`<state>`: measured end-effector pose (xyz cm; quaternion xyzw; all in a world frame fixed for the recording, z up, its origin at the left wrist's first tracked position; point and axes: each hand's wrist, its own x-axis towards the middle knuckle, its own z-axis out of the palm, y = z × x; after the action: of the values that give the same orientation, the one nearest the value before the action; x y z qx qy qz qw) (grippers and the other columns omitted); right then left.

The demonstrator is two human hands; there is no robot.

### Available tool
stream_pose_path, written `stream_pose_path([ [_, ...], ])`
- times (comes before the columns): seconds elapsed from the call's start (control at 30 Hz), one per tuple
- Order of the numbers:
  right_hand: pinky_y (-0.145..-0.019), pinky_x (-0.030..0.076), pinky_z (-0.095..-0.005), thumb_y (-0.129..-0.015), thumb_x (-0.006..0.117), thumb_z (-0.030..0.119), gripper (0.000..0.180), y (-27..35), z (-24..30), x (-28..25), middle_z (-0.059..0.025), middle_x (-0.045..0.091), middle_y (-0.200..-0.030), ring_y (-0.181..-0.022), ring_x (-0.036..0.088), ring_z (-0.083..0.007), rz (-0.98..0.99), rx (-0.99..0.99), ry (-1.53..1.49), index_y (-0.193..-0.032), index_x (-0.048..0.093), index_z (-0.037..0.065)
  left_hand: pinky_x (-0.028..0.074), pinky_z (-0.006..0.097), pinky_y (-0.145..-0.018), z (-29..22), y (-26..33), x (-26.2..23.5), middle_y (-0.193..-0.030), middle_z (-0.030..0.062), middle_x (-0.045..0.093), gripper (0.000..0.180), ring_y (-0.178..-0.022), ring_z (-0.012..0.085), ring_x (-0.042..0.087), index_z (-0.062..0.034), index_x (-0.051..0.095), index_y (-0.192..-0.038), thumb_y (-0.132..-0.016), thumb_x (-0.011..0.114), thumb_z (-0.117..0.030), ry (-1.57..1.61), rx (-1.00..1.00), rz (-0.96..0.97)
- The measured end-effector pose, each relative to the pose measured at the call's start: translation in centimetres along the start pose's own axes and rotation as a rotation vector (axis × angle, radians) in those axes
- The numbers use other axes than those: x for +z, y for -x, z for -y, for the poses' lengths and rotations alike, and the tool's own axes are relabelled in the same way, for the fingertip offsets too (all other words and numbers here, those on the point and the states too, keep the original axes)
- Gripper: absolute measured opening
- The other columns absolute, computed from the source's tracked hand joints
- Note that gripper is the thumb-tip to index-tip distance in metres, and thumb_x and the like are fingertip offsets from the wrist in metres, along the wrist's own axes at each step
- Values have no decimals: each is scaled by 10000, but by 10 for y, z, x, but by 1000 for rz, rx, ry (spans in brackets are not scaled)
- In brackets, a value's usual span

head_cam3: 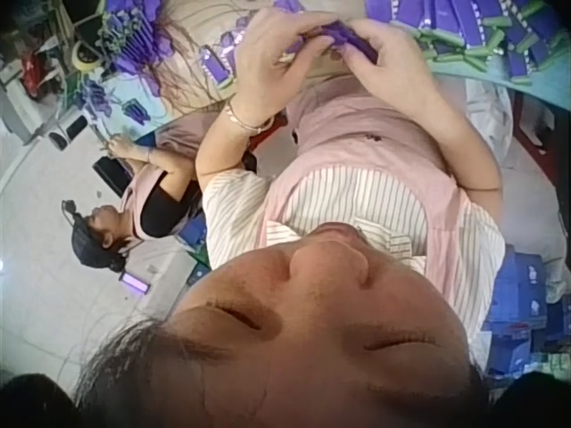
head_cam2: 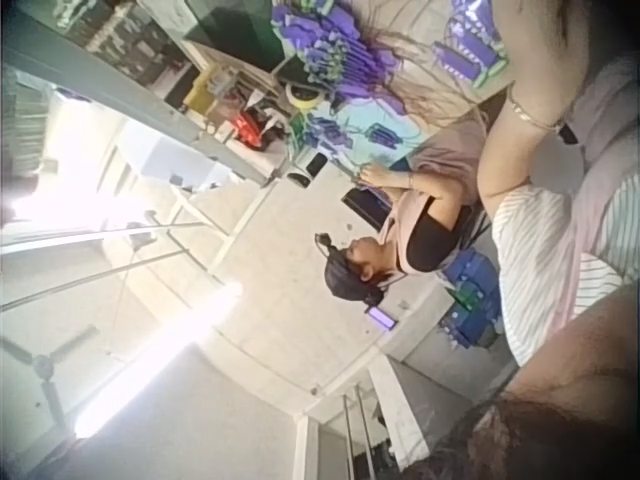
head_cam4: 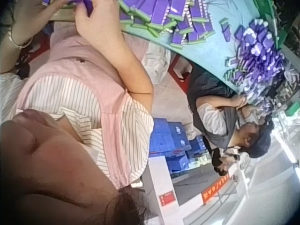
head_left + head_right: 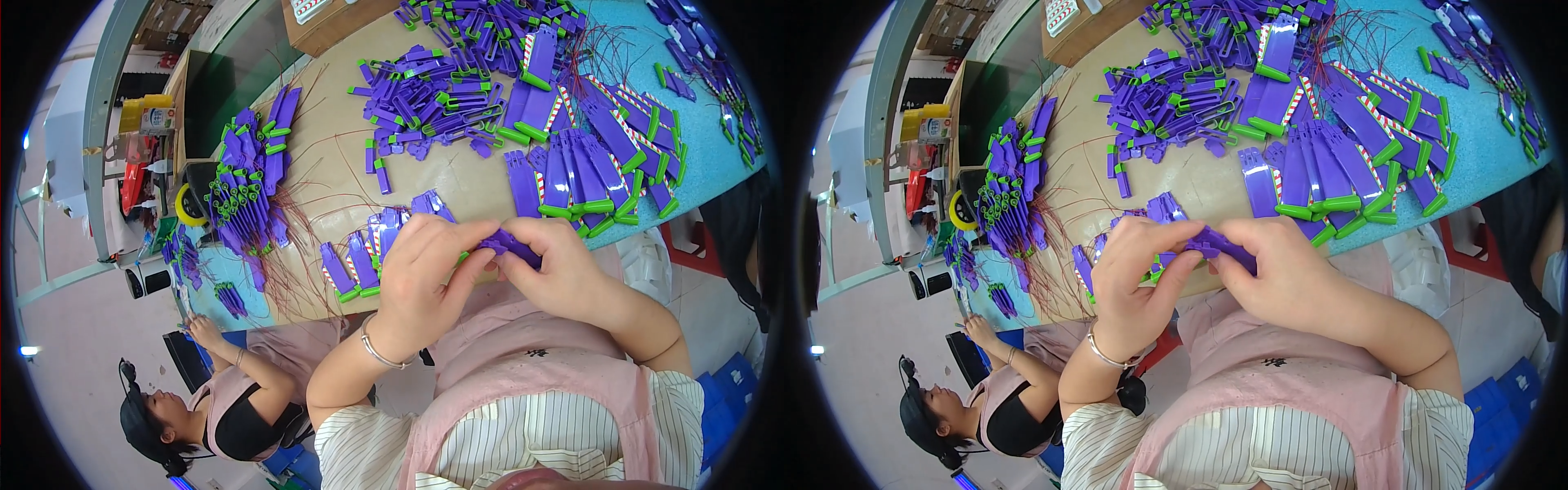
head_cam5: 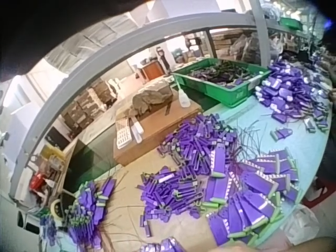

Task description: The person applies stickers onto plastic toy parts by hand, then fits the plastic pieces together.

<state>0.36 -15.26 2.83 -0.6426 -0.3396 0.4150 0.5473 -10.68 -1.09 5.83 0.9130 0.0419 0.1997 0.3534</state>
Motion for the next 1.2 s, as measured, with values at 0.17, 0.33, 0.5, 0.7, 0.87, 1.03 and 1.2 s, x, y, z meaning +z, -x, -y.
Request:
stream_pose_path([
  [0.17,-523,434,-395,-794,604,96,119,2,-5,4,-171,572,-639,-581,584,-330,-115,-249,218,-754,564,-9,427,308,-666,-7,3,8,-819,88,627,279,-737,211,569,-30,639,-984,-717,706,20,-67,-131,-42],
  [0.33,-485,415,-418,-775,627,129,154,5,-7,1,-144,549,-596,-557,577,-331,-95,-177,229,-703,547,20,446,339,-702,4,7,15,-812,110,613,146,-748,273,573,-16,601,-886,-795,688,-90,230,-296,68],
  [0.5,-483,414,-408,-780,628,130,160,10,-6,-3,-133,548,-597,-549,563,-328,-85,-241,286,-700,540,23,445,335,-693,2,10,18,-806,116,616,133,-743,274,578,-10,597,-872,-802,681,-87,281,-290,69],
  [0.7,-620,444,-348,-813,635,139,161,12,10,-20,-153,568,-837,-741,569,-306,-38,-270,256,-893,593,6,446,350,-672,-15,10,-7,-803,112,616,116,-734,270,577,-10,629,-914,-800,638,4,-85,-228,-128],
  [0.87,-735,449,-354,-794,635,17,324,22,23,-64,-156,523,-973,-861,548,-309,-424,-105,715,-1114,587,13,412,384,-666,21,19,-53,-781,119,604,73,-726,294,552,-26,630,-882,-843,569,-17,-556,-331,-294],
  [1.03,-777,449,-393,-778,644,-8,417,32,9,-78,-171,506,-1038,-897,543,-351,-425,-26,1010,-1184,556,18,430,402,-738,79,37,-46,-846,99,605,69,-810,300,553,-46,615,-846,-805,637,-96,-633,-381,-139],
  [1.2,-704,464,-315,-700,665,-110,598,22,5,-74,-140,502,-1119,-789,520,-232,-400,41,804,-1257,493,25,435,407,-680,77,2,-30,-825,127,553,209,-794,317,528,-43,562,-812,-725,724,-143,-594,-367,-186],
])
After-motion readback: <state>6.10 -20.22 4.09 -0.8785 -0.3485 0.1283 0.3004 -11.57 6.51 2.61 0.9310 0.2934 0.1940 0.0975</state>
